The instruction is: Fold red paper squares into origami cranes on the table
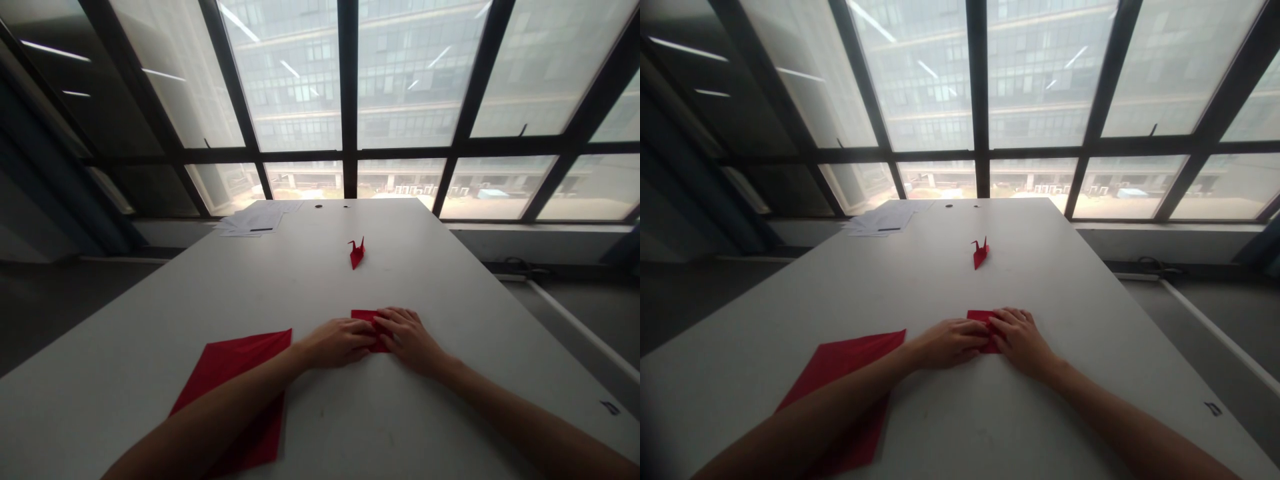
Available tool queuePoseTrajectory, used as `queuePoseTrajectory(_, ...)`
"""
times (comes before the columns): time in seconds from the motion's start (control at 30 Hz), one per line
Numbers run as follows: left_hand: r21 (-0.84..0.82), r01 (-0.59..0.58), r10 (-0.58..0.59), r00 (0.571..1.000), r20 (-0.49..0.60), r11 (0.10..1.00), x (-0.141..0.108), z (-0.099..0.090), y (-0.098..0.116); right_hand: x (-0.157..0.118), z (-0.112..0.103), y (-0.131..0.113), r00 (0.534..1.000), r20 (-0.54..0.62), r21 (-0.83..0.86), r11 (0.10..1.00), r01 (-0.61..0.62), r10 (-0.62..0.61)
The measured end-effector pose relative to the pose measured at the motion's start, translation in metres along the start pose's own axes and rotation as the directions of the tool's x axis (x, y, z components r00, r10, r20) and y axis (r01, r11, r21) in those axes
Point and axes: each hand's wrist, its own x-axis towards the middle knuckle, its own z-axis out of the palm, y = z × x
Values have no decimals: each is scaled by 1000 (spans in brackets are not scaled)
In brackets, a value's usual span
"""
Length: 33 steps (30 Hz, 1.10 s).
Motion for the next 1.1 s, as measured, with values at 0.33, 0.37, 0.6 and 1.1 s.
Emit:
queuePoseTrajectory(0.33, -1, -90, 90, 996, 17, 996, 4, -3, 3, 0, 4, 6, 996, 84, 8, 1000, 27, -27)
queuePoseTrajectory(0.37, -6, -92, 92, 996, 18, 996, 4, -3, 3, 0, 3, 6, 993, 105, 24, 999, 45, -47)
queuePoseTrajectory(0.6, -26, -62, 63, 997, 38, 998, 3, -6, 3, -1, -2, 6, 968, 222, 36, 993, 109, -114)
queuePoseTrajectory(1.1, -18, -37, 37, 999, 11, 999, -1, 1, -5, -4, 10, 11, 989, 137, -85, 995, -46, 57)
